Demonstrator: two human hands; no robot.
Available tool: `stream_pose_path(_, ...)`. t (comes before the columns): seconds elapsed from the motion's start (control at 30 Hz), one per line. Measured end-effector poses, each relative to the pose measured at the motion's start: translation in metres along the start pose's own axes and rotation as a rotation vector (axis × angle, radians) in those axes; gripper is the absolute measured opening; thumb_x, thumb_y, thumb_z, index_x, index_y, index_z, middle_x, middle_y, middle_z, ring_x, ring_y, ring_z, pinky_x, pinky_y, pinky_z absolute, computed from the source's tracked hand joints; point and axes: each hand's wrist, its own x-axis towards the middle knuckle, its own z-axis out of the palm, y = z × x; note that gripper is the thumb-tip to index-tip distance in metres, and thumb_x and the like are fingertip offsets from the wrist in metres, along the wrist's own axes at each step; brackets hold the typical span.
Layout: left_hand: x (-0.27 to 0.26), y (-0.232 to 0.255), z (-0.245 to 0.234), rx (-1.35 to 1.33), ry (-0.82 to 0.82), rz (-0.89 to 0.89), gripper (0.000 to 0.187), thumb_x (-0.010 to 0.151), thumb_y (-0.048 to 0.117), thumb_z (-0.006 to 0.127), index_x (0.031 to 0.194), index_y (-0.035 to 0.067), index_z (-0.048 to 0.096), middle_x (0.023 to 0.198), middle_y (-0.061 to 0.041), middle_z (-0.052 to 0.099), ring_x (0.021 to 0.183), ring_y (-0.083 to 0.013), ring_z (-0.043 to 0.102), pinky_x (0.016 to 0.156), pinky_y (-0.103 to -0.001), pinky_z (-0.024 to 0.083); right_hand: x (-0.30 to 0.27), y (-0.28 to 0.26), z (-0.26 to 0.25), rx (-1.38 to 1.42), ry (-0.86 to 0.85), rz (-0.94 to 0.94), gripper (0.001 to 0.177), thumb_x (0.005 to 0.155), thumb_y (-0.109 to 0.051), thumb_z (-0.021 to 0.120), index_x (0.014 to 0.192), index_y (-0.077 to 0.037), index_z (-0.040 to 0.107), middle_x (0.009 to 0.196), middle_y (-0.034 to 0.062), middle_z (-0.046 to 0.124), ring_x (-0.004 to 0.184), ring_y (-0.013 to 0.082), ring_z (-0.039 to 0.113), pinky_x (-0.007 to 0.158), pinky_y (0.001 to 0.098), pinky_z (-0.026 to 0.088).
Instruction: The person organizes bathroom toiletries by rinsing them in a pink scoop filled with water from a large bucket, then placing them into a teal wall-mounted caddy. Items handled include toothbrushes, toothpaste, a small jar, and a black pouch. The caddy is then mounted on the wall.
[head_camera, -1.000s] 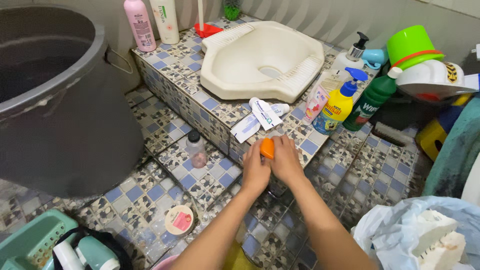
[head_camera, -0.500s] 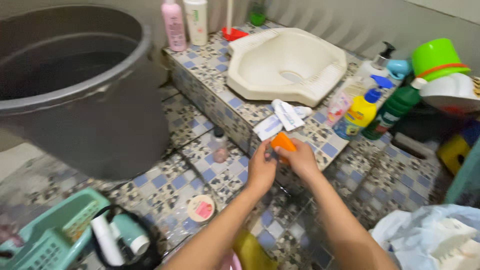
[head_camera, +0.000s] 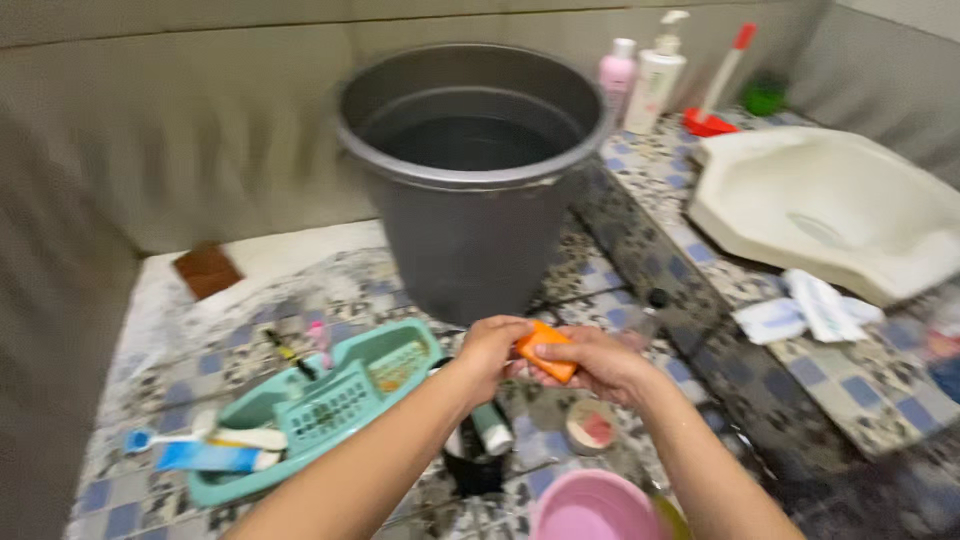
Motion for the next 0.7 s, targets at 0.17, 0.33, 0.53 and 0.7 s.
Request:
stream_pose_path(0.17,-0.011,-0.009,-0.14,-0.223,0.03,0.035,0.024,0.09,0.011,0.064,0.114,0.01,0.067,0.097,-0.004,0.071,0.08,-0.0147,0.064,0.067,-0.028,0.051,0.083,0.022,0.084,0.047,-0.095,0.033,0.043,0.088,-0.018,0.073,0.124,0.002,0.062,0.106,0.0093,0.069,0.086,0.0155,0.071,0.078,0.0298,0.063)
stream_pose_path(0.33,0.003,-0.027,-0.226,-0.274,0.154,0.08,0.035,0.091,0.006,0.054,0.125,0.007,0.062,0.101,-0.006,0.069,0.083,-0.0159,0.065,0.07,-0.028,0.053,0.156,0.039,0.131,0.118,-0.102,0.073,0.038,0.088,-0.019,0.074,0.12,-0.002,0.062,0.105,0.0088,0.069,0.082,0.0159,0.07,0.075,0.0279,0.062)
stream_pose_path(0.53,0.037,-0.095,-0.234,-0.204,0.263,0.08,0.053,0.089,0.001,0.052,0.142,0.009,0.048,0.102,-0.008,0.061,0.078,-0.0165,0.055,0.067,-0.031,0.048,0.213,0.054,0.142,-0.273,0.04,0.169,0.035,0.083,-0.019,0.078,0.115,-0.007,0.069,0.096,0.0042,0.069,0.071,0.0104,0.065,0.061,0.0234,0.059)
stream_pose_path(0.7,0.052,-0.102,-0.222,-0.216,0.296,0.056,0.072,0.083,-0.005,0.048,0.151,0.014,0.036,0.117,-0.003,0.066,0.098,-0.0149,0.062,0.085,-0.03,0.051,0.245,0.066,0.136,-0.412,0.127,0.178,0.039,0.078,-0.016,0.085,0.109,0.0,0.067,0.09,0.0087,0.07,0.063,0.0147,0.067,0.052,0.0249,0.059)
